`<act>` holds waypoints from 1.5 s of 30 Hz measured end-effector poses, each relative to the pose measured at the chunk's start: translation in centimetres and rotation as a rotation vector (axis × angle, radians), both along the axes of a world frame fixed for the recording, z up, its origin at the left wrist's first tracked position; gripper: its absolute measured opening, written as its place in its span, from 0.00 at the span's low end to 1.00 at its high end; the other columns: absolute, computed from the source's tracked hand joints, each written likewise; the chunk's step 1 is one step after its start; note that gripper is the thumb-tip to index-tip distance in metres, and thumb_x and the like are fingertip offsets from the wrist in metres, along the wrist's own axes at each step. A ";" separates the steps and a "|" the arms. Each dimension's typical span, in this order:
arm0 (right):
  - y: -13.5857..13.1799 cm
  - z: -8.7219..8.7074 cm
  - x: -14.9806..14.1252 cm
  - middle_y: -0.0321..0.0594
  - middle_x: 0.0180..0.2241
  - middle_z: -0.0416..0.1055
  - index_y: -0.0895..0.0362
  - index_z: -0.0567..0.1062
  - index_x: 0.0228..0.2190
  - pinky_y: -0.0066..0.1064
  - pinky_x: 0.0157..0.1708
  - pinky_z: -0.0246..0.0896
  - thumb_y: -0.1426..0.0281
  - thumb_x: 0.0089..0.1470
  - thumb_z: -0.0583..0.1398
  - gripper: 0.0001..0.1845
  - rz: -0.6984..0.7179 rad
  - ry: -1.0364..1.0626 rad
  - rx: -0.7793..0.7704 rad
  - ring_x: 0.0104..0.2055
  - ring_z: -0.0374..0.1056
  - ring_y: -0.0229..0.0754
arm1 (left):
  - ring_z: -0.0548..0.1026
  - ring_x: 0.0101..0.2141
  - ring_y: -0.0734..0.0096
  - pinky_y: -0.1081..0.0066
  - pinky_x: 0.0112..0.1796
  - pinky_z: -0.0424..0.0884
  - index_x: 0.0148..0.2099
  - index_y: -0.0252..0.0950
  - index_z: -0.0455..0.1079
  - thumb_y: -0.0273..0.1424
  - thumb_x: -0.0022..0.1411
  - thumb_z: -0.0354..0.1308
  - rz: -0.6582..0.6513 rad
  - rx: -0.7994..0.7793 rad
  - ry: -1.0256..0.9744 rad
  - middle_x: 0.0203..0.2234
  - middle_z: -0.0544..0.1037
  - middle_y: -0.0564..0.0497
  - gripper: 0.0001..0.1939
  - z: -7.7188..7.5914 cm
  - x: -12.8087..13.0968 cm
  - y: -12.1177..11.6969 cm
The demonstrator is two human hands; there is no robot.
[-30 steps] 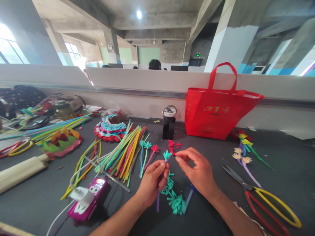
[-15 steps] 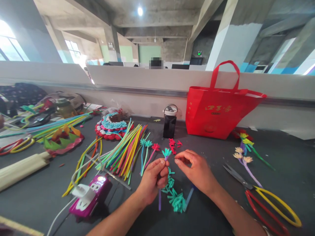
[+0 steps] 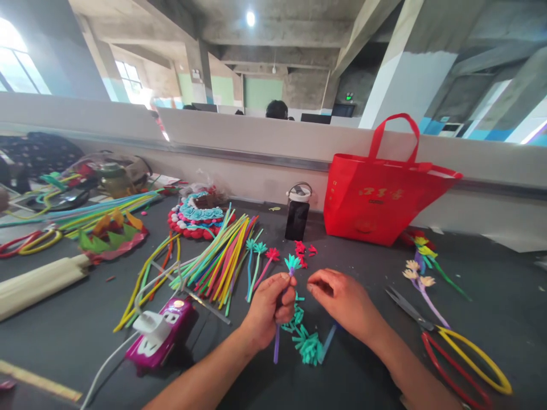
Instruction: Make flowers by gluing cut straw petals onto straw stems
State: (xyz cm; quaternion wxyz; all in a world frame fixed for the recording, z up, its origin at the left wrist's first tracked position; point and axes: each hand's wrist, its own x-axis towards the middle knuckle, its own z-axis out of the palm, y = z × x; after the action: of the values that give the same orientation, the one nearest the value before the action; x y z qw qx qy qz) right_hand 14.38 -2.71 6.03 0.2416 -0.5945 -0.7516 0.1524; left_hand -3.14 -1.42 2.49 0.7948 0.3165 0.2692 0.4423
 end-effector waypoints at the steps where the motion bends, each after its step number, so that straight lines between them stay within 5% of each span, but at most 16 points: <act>1: -0.1 0.0 0.2 0.34 0.33 0.76 0.52 0.76 0.34 0.31 0.37 0.60 0.67 0.58 0.58 0.07 -0.012 -0.029 -0.035 0.37 0.71 0.41 | 0.49 0.12 0.86 0.78 0.15 0.42 0.35 0.34 0.65 0.38 0.60 0.58 0.000 -0.004 -0.001 0.15 0.58 0.62 0.12 0.0 0.0 0.0; 6: -0.9 -1.2 2.5 0.37 0.34 0.76 0.52 0.75 0.37 0.33 0.37 0.62 0.65 0.58 0.58 0.07 -0.062 -0.235 -0.161 0.39 0.73 0.45 | 0.47 0.13 0.86 0.77 0.16 0.40 0.34 0.34 0.64 0.38 0.60 0.58 0.001 -0.009 -0.009 0.14 0.55 0.63 0.11 -0.1 -0.1 0.1; 15: -4.1 -7.2 6.9 0.48 0.45 0.76 0.56 0.71 0.51 0.42 0.45 0.65 0.60 0.52 0.62 0.26 -0.223 -0.489 -0.092 0.47 0.71 0.57 | 0.45 0.13 0.86 0.77 0.16 0.39 0.33 0.35 0.63 0.37 0.60 0.57 0.010 -0.025 -0.025 0.14 0.54 0.63 0.11 -0.3 -0.2 0.2; 23: -3.5 -8.1 8.3 0.51 0.43 0.77 0.60 0.65 0.56 0.39 0.43 0.66 0.68 0.45 0.63 0.35 -0.210 -0.451 -0.175 0.46 0.73 0.56 | 0.43 0.14 0.85 0.77 0.16 0.39 0.34 0.35 0.63 0.36 0.61 0.56 0.025 -0.044 -0.057 0.15 0.52 0.64 0.09 -0.2 -0.5 0.5; 26: -3.8 -8.6 9.0 0.49 0.38 0.78 0.60 0.66 0.53 0.36 0.39 0.65 0.68 0.45 0.62 0.31 -0.225 -0.434 -0.177 0.41 0.75 0.54 | 0.43 0.13 0.85 0.77 0.16 0.38 0.34 0.35 0.63 0.35 0.61 0.55 0.015 -0.050 -0.070 0.14 0.52 0.64 0.09 -0.4 -0.4 0.6; 33: -3.8 -7.9 8.0 0.45 0.30 0.77 0.54 0.70 0.29 0.35 0.33 0.63 0.69 0.48 0.59 0.03 -0.273 -0.411 -0.183 0.35 0.75 0.52 | 0.45 0.13 0.86 0.77 0.16 0.39 0.35 0.35 0.63 0.36 0.61 0.55 0.014 -0.046 -0.063 0.15 0.54 0.63 0.09 -0.7 -0.2 0.4; 38: -3.5 -5.4 7.9 0.43 0.32 0.78 0.53 0.73 0.34 0.38 0.36 0.67 0.62 0.48 0.59 0.11 -0.356 0.080 -0.175 0.37 0.75 0.52 | 0.48 0.13 0.86 0.77 0.16 0.40 0.35 0.35 0.64 0.38 0.60 0.57 0.057 -0.043 -0.015 0.16 0.57 0.62 0.11 -0.6 -0.1 0.4; 42: -5.0 -3.2 6.9 0.45 0.36 0.77 0.54 0.74 0.39 0.35 0.27 0.69 0.56 0.53 0.57 0.17 -0.240 0.785 -0.138 0.27 0.72 0.45 | 0.48 0.13 0.86 0.78 0.15 0.40 0.34 0.35 0.64 0.40 0.59 0.58 0.055 -0.044 0.036 0.15 0.57 0.62 0.12 -0.5 0.2 0.2; 45: -6.1 -2.6 5.1 0.48 0.33 0.76 0.55 0.75 0.36 0.37 0.21 0.66 0.56 0.53 0.55 0.19 -0.121 1.108 -0.168 0.22 0.69 0.45 | 0.49 0.13 0.86 0.78 0.15 0.41 0.33 0.35 0.64 0.40 0.58 0.59 0.042 -0.050 0.058 0.15 0.57 0.62 0.13 -0.4 0.4 0.0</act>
State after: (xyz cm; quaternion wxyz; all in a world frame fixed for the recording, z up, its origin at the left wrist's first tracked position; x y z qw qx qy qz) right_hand 19.51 -8.80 3.40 0.5604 -0.4849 -0.4622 0.4871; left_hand -2.69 -1.47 2.04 0.7848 0.3036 0.3095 0.4428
